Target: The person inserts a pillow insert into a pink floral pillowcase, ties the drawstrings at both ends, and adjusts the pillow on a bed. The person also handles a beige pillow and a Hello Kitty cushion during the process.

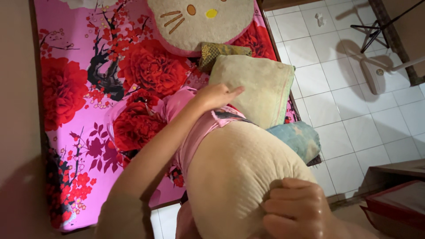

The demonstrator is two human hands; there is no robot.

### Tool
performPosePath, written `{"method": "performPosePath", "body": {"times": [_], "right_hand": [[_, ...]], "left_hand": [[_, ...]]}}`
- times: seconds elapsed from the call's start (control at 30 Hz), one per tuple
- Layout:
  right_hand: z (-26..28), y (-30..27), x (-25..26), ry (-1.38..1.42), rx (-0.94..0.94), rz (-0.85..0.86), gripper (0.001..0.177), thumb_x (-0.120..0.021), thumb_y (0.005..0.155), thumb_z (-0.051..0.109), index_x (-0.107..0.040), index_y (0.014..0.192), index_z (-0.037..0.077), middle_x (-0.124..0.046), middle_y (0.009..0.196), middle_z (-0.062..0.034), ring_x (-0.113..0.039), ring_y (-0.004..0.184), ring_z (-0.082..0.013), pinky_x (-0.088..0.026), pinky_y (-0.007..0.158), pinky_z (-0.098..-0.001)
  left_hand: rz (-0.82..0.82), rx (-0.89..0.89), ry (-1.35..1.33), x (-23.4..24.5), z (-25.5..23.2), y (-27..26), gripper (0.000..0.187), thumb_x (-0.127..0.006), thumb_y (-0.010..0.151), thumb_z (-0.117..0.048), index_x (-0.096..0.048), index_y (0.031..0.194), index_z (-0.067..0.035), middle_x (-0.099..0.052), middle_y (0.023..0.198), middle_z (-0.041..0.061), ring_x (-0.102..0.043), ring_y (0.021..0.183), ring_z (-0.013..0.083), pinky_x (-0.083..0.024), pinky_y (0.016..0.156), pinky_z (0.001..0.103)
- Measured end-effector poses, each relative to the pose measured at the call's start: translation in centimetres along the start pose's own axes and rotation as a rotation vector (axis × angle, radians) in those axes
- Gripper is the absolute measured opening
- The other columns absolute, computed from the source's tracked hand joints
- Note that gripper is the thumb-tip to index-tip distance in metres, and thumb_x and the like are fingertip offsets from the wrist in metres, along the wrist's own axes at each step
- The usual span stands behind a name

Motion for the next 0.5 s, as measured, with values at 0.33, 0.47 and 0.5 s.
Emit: {"method": "performPosePath", "body": {"times": [0.33, 0.47, 0.5], "right_hand": [[-0.2, 1.5, 0.5, 0.094, 0.111, 0.191, 0.018, -0.069, 0.073, 0.021, -0.059, 0.076, 0.007, -0.048, 0.07, -0.0044, -0.057, 0.065, -0.0218, -0.049, 0.062, -0.036], [-0.3, 0.9, 0.2, 0.175, 0.119, 0.16, 0.025, -0.077, 0.078, 0.01, -0.054, 0.069, 0.006, -0.048, 0.065, -0.005, -0.057, 0.06, -0.0226, -0.047, 0.056, -0.0363], [-0.3, 0.8, 0.1, 0.203, 0.122, 0.119, 0.034, -0.08, 0.082, 0.005, -0.05, 0.065, 0.006, -0.048, 0.065, -0.0051, -0.058, 0.06, -0.0225, -0.048, 0.056, -0.0356]], "left_hand": [[0.091, -0.258, 0.309, -3.6, -3.5, 1.8, 0.056, -0.077, 0.078, -0.054, -0.076, 0.094, -0.001, -0.074, 0.098, 0.024, -0.073, 0.09, 0.0377, -0.057, 0.079, 0.049], [0.173, -0.24, 0.214, -3.1, -1.2, 4.6, 0.063, -0.07, 0.09, -0.058, -0.074, 0.074, 0.003, -0.074, 0.08, 0.025, -0.073, 0.074, 0.037, -0.056, 0.078, 0.047], [0.109, -0.274, 0.209, -2.8, -0.6, 5.1, 0.064, -0.071, 0.091, -0.057, -0.072, 0.072, 0.004, -0.071, 0.077, 0.026, -0.072, 0.071, 0.0372, -0.056, 0.075, 0.047]]}}
Point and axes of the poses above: each hand's wrist, its own y-axis towards the middle knuckle, its own x-axis out of the back of the hand, z = x × y, the point moved 2 cm from there along y, towards the middle knuckle
